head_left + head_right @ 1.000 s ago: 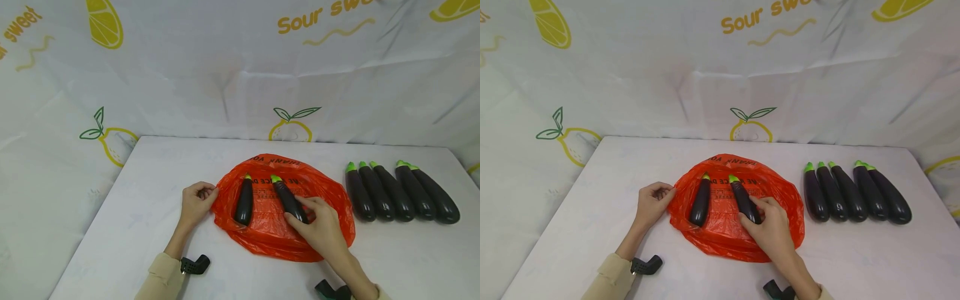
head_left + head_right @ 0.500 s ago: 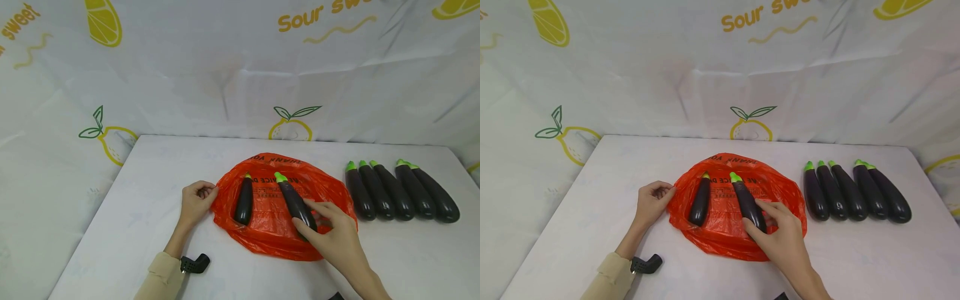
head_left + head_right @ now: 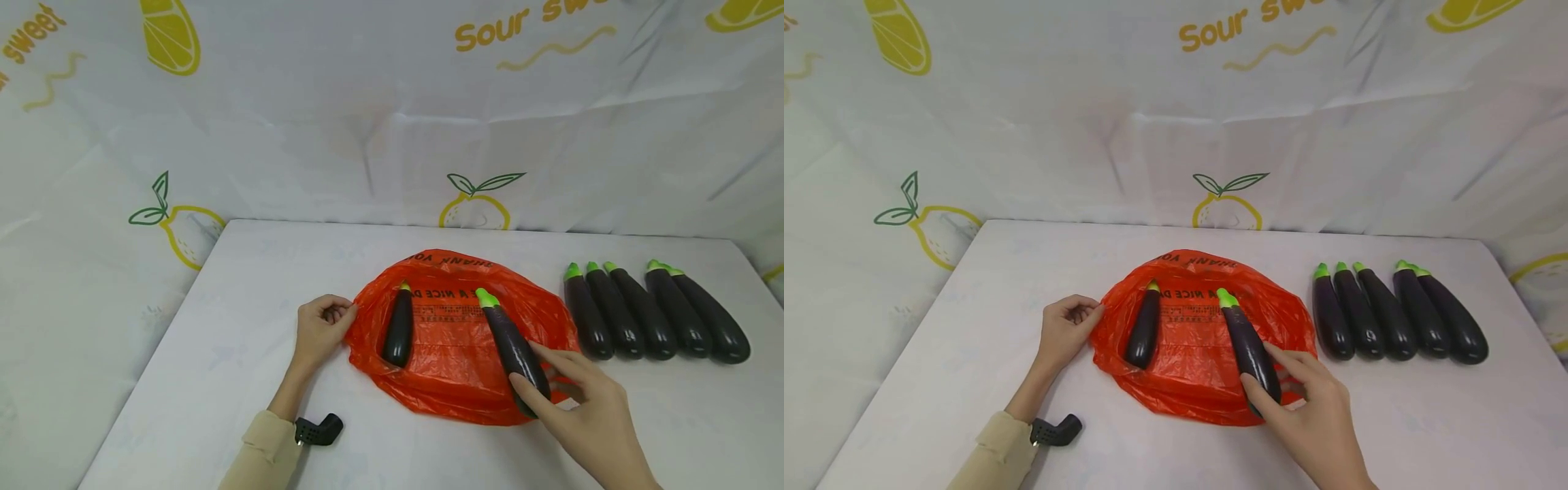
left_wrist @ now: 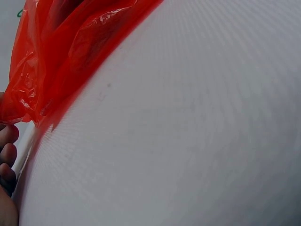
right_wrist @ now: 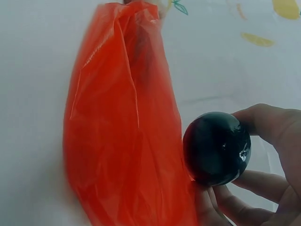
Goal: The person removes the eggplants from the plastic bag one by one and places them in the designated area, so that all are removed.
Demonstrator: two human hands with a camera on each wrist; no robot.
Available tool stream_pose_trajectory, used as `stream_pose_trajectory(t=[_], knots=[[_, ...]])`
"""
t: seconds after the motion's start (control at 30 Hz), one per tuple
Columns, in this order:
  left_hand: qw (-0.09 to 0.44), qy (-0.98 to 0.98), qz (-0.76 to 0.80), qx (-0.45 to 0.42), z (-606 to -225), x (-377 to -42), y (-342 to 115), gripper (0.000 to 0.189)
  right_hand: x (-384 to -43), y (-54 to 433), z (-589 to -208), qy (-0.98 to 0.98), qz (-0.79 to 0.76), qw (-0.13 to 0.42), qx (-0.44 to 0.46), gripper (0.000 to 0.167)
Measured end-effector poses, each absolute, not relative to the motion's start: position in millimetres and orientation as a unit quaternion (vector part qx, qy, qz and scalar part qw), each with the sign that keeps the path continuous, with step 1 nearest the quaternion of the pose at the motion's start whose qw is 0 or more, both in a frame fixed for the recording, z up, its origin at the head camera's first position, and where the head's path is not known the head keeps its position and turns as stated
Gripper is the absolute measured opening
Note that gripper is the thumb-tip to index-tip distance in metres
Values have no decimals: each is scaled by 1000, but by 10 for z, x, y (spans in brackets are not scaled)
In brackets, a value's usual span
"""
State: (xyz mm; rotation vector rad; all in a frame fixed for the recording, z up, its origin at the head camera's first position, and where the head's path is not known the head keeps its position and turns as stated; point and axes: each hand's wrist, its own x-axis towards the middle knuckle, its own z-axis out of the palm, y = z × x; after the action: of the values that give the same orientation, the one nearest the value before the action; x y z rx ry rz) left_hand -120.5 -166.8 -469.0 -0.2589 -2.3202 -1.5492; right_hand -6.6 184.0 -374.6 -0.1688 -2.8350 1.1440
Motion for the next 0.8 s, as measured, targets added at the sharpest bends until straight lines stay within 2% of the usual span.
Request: stream_pose_trajectory(t=[0.37,0.6,0.7,0.8], knots=[[171,-828,-530,-68,-4653,-1175,-1632,6,149,2099,-3836,-928,347,18,-132,60],[171,-822,-537,-77,-4431,-1089,-1556,6,251,2284,-3896,-923,326,20,-205,61],[171,-821,-539,-81,-4380,-1068,-1546,5,276,2393,-3956,-914,315,-3,-255,69],[168,-821,-539,-78,-4362,-1062,-1543,5,300,2527,-4039,-899,306,-68,-307,85]])
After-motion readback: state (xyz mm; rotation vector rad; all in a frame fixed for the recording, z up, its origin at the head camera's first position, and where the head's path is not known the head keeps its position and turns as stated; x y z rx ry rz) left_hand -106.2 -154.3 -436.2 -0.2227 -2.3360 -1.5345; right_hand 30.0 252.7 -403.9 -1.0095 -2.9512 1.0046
